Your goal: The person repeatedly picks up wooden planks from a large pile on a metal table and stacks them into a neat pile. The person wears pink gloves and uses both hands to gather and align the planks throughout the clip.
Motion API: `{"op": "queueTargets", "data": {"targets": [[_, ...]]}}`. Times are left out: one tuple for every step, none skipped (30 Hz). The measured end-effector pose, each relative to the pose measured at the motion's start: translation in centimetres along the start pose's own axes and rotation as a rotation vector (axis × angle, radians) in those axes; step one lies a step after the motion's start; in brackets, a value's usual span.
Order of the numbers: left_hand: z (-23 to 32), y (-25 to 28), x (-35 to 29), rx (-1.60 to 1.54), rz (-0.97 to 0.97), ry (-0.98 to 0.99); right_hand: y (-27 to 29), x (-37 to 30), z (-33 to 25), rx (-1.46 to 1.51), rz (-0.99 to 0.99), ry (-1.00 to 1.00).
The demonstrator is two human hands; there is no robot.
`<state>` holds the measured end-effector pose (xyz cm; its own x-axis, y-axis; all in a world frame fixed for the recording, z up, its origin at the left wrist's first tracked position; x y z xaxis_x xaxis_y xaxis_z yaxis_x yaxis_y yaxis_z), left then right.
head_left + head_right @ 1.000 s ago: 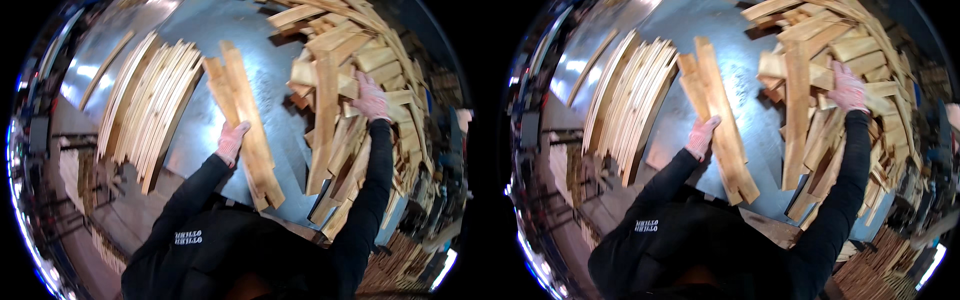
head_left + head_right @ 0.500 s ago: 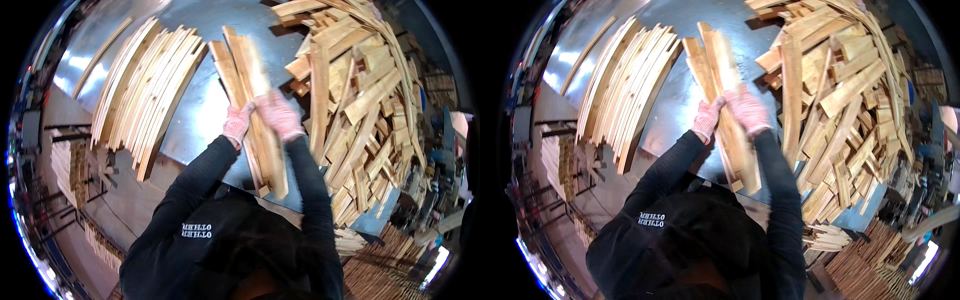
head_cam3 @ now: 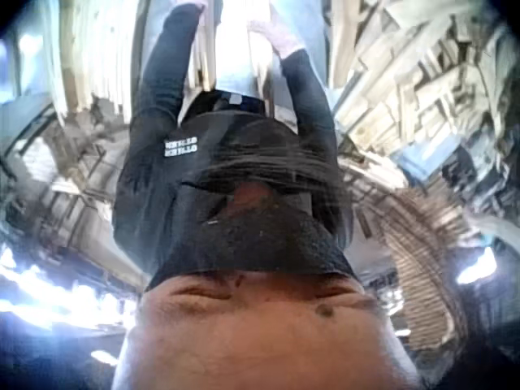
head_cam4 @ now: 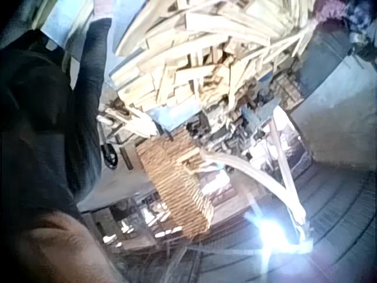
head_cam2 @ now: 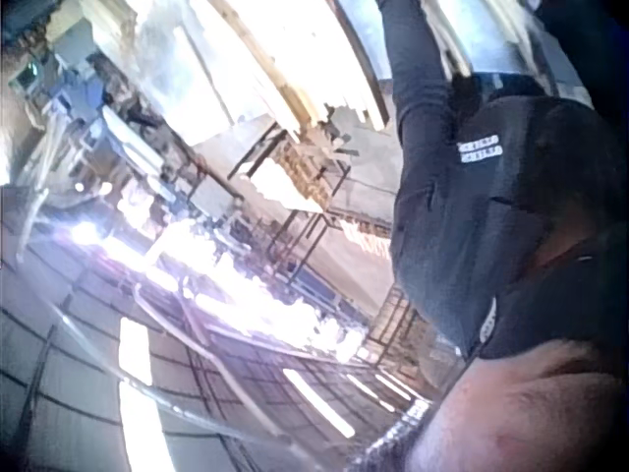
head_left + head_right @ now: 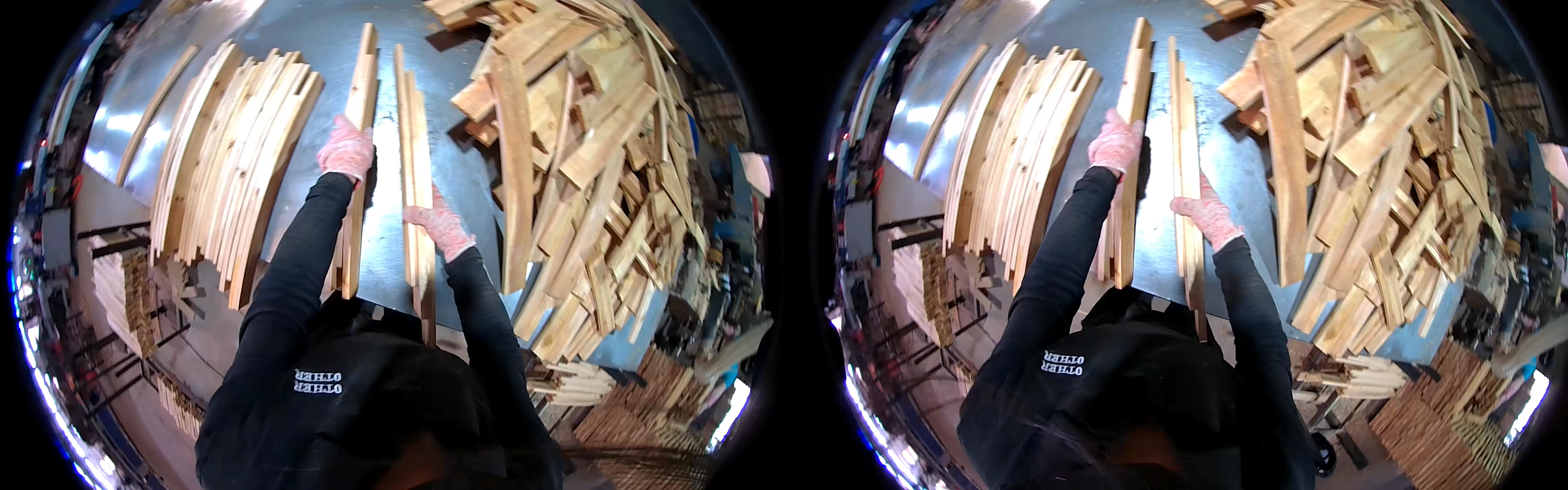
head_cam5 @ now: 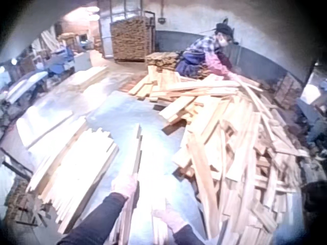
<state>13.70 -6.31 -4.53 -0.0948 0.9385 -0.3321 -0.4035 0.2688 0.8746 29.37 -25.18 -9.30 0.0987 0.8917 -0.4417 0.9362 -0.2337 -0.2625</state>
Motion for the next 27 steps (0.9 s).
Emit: {"op": "queueTargets", "data": {"targets": [[0.6, -0.3, -0.3, 0.027, 0.005, -0.057, 0.0, 0.4, 0.0, -0.034, 0.011, 0.033], [0.9, -0.5, -0.8, 0.056, 0.009, -0.111, -0.2, 0.8, -0.1, -0.068, 0.02, 0.065], [1.5, -1.0, -2.0, 0.045, -0.024, -0.18, -0.3, 1.6, 0.0, -0.376, -0.011, 0.015], [1.7, -1.6, -3.4, 0.033, -0.058, -0.247, -0.3, 2.6, -0.4, -0.686, -0.044, -0.032], [1.2, -2.0, -4.4, -0.036, -0.082, -0.274, -0.5, 3.4, -0.7, -0.995, -0.079, -0.074], [0.8, -1.3, -6.0, -0.155, -0.082, -0.253, -0.4, 3.5, -1.5, -1.036, -0.02, -0.095], [-0.3, -1.1, -7.0, -0.187, -0.012, -0.225, -0.4, 3.8, -2.7, -1.082, 0.038, -0.106], [-1.4, -1.0, -8.0, -0.217, 0.059, -0.197, -0.4, 4.1, -3.8, -1.126, 0.097, -0.117], [-1.2, -0.9, -9.3, -0.165, 0.079, -0.204, -0.1, 4.6, -5.0, -1.143, 0.17, -0.096], [-0.9, -0.6, -11.0, -0.112, 0.096, -0.207, -0.1, 5.4, -6.0, -1.114, 0.219, -0.053], [0.0, -1.0, -12.7, -0.125, 0.008, -0.254, -0.1, 6.7, -5.7, -1.124, 0.197, -0.055], [0.0, -2.4, -14.0, 0.073, 0.061, -0.307, -0.3, 7.7, -5.3, -1.137, 0.171, -0.052], [-0.1, -3.0, -14.1, 0.13, 0.005, -0.294, -0.7, 8.3, -4.6, -1.159, 0.053, -0.036], [-0.2, -3.5, -14.2, 0.188, -0.052, -0.283, 0.0, 8.0, -4.1, -1.154, 0.038, -0.025], [-0.4, -3.4, -13.8, 0.167, -0.095, -0.221, 0.4, 7.2, -3.9, -1.157, 0.012, -0.012], [-0.5, -3.1, -13.3, 0.146, -0.137, -0.159, 0.7, 6.5, -3.8, -1.16, -0.015, 0.001], [-1.1, -3.1, -12.8, 0.124, -0.18, -0.097, 1.0, 6.1, -2.6, -0.986, -0.1, -0.136], [-1.3, -2.7, -12.6, 0.018, -0.181, -0.111, 1.5, 5.6, -1.8, -0.782, -0.047, -0.172], [-1.8, -2.2, -12.2, -0.086, -0.181, -0.135, 2.3, 5.0, -0.3, -0.576, 0.013, -0.203], [-2.5, -1.6, -11.3, -0.185, -0.175, -0.165, 3.0, 5.1, 1.6, -0.361, 0.071, -0.224], [-3.5, -0.8, -10.5, -0.565, -0.128, -0.302, 1.9, 5.3, 2.7, -0.194, 0.034, -0.171], [-3.9, -1.4, -10.7, -1.01, -0.438, -0.214, 0.4, 5.0, 2.8, -0.022, -0.001, -0.128], [-3.4, -1.4, -11.7, -1.447, -0.754, -0.101, -1.1, 4.5, 3.0, 0.152, -0.022, -0.073], [-2.8, -0.9, -13.2, -1.882, -1.067, 0.041, -3.3, 3.9, 2.5, 0.32, -0.049, -0.023], [-4.9, -3.1, -12.5, -2.061, -1.063, 0.201, -5.4, 4.0, 1.3, 0.479, -0.161, 0.078], [-6.1, -4.7, -12.6, -2.155, -1.141, 0.214, -6.4, 4.0, 1.5, 0.51, -0.172, 0.062], [-6.5, -5.3, -13.3, -2.248, -1.224, 0.229, -7.2, 4.0, 1.7, 0.541, -0.179, 0.047]]}}
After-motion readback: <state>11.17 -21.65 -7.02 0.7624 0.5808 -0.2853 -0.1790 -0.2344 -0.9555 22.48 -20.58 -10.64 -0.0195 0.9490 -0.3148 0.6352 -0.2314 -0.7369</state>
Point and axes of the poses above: each hand's wrist, its own x-axis towards the middle knuckle, its own y-axis out of the back of the hand, z = x × y, the point moved 10 cm from there along x, towards the middle knuckle, and after that the axes turned 4 degrees about y, right-handed, at the moved point
